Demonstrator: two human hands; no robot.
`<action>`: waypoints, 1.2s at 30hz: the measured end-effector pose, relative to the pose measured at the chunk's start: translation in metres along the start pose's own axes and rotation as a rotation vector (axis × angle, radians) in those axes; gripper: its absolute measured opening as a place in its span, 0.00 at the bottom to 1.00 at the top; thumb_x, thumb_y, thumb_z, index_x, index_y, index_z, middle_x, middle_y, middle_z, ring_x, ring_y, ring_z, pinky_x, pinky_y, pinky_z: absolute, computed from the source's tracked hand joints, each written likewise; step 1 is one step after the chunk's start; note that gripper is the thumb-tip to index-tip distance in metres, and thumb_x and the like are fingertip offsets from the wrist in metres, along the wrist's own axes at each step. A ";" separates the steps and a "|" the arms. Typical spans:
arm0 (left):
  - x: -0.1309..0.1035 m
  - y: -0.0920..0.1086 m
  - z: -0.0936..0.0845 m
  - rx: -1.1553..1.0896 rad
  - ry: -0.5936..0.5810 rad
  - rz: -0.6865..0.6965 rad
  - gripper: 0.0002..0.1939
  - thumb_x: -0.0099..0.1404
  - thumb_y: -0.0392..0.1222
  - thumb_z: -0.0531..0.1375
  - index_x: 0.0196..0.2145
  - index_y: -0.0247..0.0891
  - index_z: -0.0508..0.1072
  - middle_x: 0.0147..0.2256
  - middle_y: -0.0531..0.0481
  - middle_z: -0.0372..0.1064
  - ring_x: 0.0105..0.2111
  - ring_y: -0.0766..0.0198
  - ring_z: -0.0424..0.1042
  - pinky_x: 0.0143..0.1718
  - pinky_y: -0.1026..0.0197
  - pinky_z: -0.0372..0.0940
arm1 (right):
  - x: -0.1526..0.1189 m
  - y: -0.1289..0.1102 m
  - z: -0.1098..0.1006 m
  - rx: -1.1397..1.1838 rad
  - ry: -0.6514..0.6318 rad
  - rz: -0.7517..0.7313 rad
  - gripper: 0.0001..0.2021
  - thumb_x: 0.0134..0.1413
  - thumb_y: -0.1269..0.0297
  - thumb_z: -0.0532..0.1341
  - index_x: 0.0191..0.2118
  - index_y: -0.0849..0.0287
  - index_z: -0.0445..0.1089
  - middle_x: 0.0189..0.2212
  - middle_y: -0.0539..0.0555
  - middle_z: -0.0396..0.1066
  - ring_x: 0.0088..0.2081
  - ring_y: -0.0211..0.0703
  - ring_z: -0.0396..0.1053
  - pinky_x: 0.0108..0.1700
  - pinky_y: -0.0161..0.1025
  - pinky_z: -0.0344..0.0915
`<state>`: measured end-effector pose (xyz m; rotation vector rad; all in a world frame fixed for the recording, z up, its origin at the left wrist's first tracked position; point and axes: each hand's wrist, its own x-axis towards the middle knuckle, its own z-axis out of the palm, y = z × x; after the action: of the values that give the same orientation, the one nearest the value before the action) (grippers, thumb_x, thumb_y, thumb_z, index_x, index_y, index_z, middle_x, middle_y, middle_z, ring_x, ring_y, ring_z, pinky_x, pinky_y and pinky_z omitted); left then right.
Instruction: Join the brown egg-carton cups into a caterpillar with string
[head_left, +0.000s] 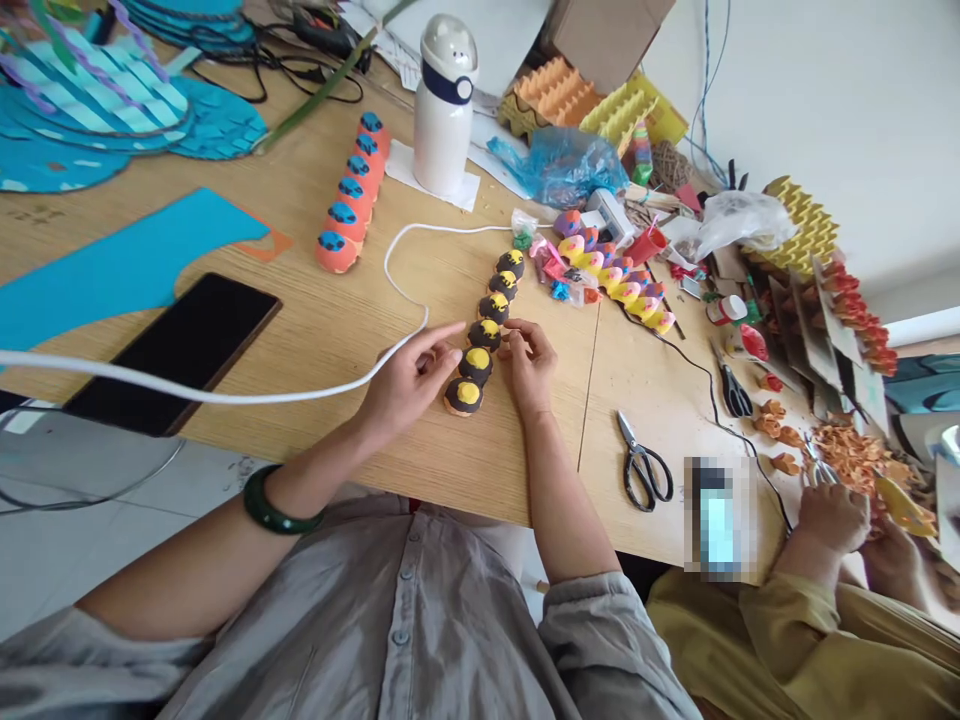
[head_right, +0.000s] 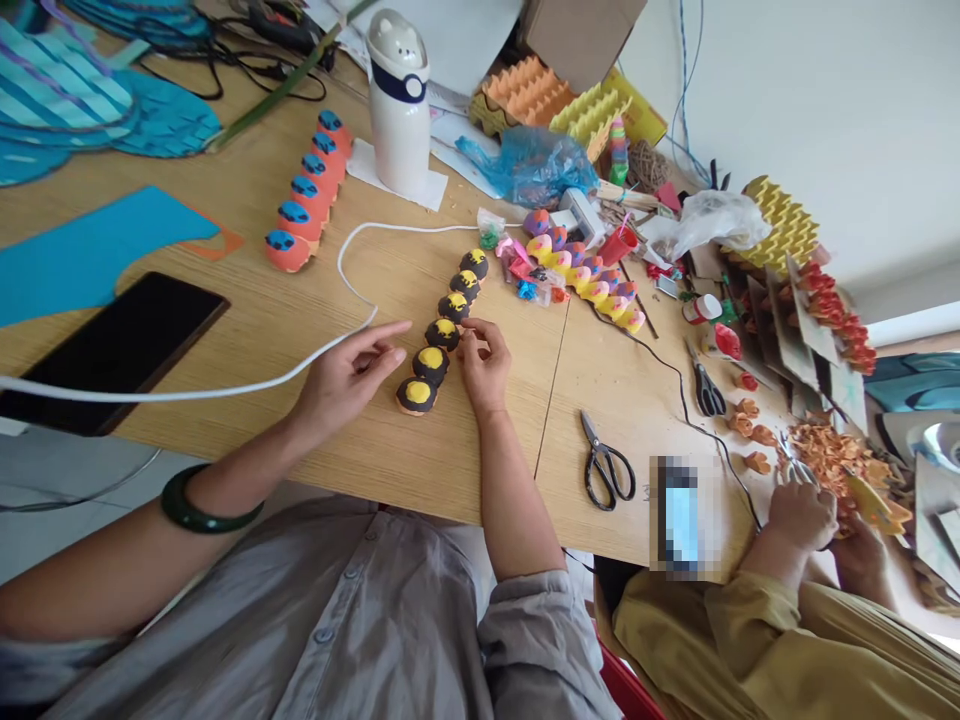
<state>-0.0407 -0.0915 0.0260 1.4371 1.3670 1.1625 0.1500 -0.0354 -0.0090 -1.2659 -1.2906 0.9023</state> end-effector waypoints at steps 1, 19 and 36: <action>0.014 -0.004 0.004 0.012 0.008 0.044 0.28 0.66 0.51 0.62 0.59 0.35 0.77 0.35 0.49 0.73 0.29 0.66 0.68 0.33 0.63 0.65 | 0.001 0.000 0.000 -0.001 -0.011 0.000 0.12 0.60 0.52 0.63 0.42 0.54 0.75 0.40 0.52 0.76 0.32 0.37 0.70 0.33 0.35 0.71; 0.080 -0.033 0.012 0.003 -0.294 -0.001 0.31 0.57 0.55 0.70 0.54 0.36 0.81 0.30 0.53 0.68 0.27 0.67 0.61 0.33 0.61 0.61 | 0.006 0.006 0.000 -0.031 -0.096 -0.045 0.12 0.63 0.52 0.63 0.40 0.55 0.76 0.40 0.52 0.74 0.37 0.38 0.72 0.32 0.34 0.69; 0.081 -0.030 0.007 -0.082 -0.371 -0.062 0.30 0.60 0.55 0.67 0.55 0.34 0.80 0.39 0.44 0.79 0.37 0.59 0.74 0.42 0.57 0.68 | 0.004 0.004 0.004 -0.080 -0.075 -0.092 0.12 0.63 0.50 0.64 0.39 0.53 0.76 0.39 0.52 0.74 0.36 0.39 0.71 0.30 0.35 0.68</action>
<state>-0.0423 -0.0079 0.0023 1.4549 1.0837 0.8496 0.1476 -0.0302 -0.0125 -1.2336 -1.4452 0.8471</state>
